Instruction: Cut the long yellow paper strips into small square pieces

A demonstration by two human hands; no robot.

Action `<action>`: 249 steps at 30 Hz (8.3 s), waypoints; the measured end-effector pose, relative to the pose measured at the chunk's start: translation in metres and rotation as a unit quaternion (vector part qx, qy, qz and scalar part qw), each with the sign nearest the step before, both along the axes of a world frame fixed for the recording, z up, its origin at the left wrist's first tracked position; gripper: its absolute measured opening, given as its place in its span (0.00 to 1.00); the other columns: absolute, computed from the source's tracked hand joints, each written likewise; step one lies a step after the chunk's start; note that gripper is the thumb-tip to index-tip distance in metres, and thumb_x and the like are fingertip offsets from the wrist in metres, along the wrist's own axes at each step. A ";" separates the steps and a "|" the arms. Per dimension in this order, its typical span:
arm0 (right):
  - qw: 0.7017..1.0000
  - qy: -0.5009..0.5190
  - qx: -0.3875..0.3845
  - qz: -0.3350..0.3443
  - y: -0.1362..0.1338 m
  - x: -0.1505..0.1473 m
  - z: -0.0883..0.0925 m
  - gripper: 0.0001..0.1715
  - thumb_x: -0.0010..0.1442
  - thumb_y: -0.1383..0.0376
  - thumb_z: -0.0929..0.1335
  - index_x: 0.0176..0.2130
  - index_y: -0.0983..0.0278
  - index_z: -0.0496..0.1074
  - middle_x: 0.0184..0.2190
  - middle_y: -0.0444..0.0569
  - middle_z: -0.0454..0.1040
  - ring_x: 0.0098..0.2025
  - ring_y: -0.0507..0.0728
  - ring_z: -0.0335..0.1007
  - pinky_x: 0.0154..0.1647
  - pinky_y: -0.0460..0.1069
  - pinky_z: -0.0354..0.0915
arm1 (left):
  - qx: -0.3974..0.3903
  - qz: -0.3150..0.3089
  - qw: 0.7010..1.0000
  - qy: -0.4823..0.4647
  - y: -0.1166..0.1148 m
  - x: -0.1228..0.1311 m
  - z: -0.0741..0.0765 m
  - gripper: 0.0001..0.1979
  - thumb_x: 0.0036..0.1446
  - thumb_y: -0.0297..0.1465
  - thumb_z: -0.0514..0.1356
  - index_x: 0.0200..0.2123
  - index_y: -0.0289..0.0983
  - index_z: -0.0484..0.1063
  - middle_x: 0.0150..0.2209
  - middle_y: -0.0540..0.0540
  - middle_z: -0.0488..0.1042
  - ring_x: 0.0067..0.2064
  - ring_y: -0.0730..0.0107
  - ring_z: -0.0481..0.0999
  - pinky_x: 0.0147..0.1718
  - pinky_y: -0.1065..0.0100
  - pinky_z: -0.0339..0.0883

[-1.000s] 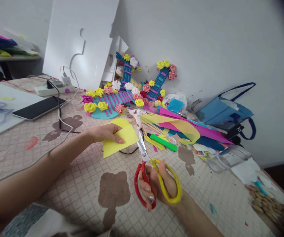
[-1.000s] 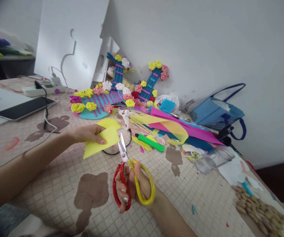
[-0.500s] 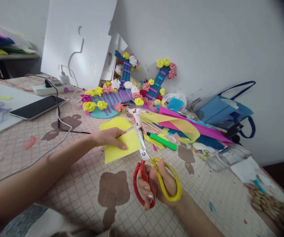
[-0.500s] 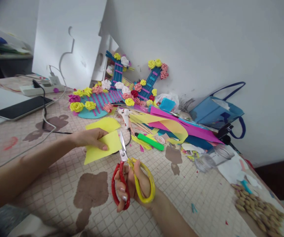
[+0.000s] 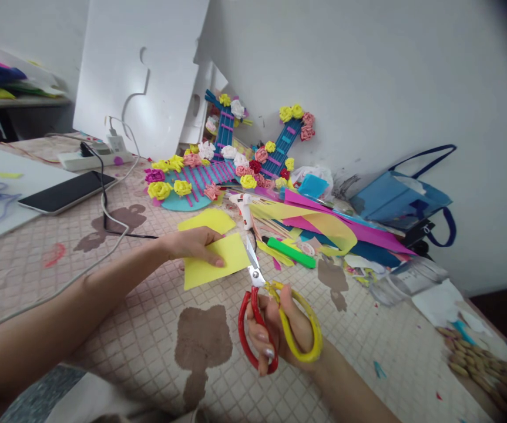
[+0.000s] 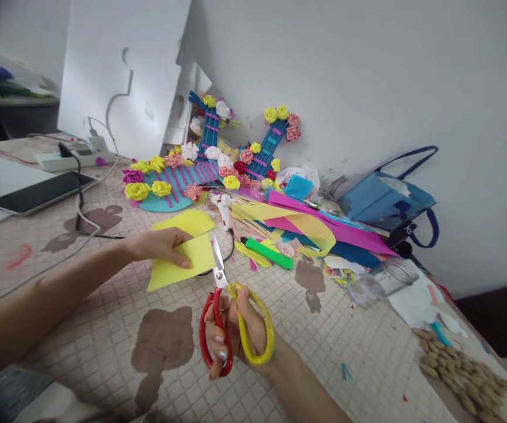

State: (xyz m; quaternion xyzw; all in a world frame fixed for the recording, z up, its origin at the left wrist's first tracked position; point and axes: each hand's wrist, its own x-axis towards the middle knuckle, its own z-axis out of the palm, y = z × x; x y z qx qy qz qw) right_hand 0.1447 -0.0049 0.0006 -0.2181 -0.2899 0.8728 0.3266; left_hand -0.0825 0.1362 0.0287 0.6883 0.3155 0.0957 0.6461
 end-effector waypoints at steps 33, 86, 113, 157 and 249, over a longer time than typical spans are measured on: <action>0.611 -0.680 0.366 -0.175 0.022 0.046 0.012 0.16 0.46 0.55 0.71 0.33 0.60 0.68 0.25 0.44 0.69 0.28 0.54 0.65 0.28 0.47 0.57 | 0.057 0.198 0.978 0.039 0.036 -0.016 0.008 0.22 0.40 0.41 0.65 0.38 0.34 0.71 0.33 0.43 0.76 0.28 0.64 0.75 0.23 0.70 0.65; 0.545 -0.453 0.698 -0.102 0.012 -0.003 0.022 0.21 0.59 0.68 0.62 0.51 0.57 0.67 0.44 0.49 0.74 0.44 0.56 0.70 0.42 0.49 0.65 | -0.352 0.042 0.904 -0.239 -0.031 0.037 -0.003 0.34 0.52 0.54 0.50 0.46 0.31 0.69 0.44 0.37 0.75 0.42 0.61 0.75 0.41 0.66 0.67; 0.898 -0.235 0.098 -0.359 0.032 -0.003 0.011 0.14 0.47 0.59 0.72 0.27 0.63 0.65 0.16 0.36 0.63 0.14 0.43 0.54 0.10 0.38 0.50 | -0.052 0.084 0.991 -0.090 -0.056 0.044 -0.005 0.19 0.50 0.44 0.60 0.30 0.31 0.73 0.27 0.47 0.75 0.25 0.73 0.72 0.22 0.75 0.62; 0.871 -0.345 0.218 -0.275 0.034 0.003 -0.002 0.13 0.50 0.57 0.71 0.31 0.62 0.69 0.24 0.42 0.68 0.25 0.52 0.65 0.25 0.47 0.61 | 0.004 0.126 0.991 -0.053 -0.057 0.050 -0.013 0.21 0.48 0.46 0.60 0.32 0.31 0.71 0.28 0.46 0.76 0.27 0.69 0.75 0.21 0.75 0.68; 0.788 -0.424 0.306 -0.325 0.034 -0.001 0.006 0.16 0.57 0.54 0.64 0.25 0.62 0.61 0.22 0.41 0.54 0.24 0.51 0.48 0.23 0.46 0.49 | -0.029 0.178 0.978 -0.104 -0.053 0.048 -0.007 0.16 0.43 0.39 0.65 0.27 0.32 0.67 0.23 0.48 0.75 0.26 0.70 0.75 0.25 0.69 0.71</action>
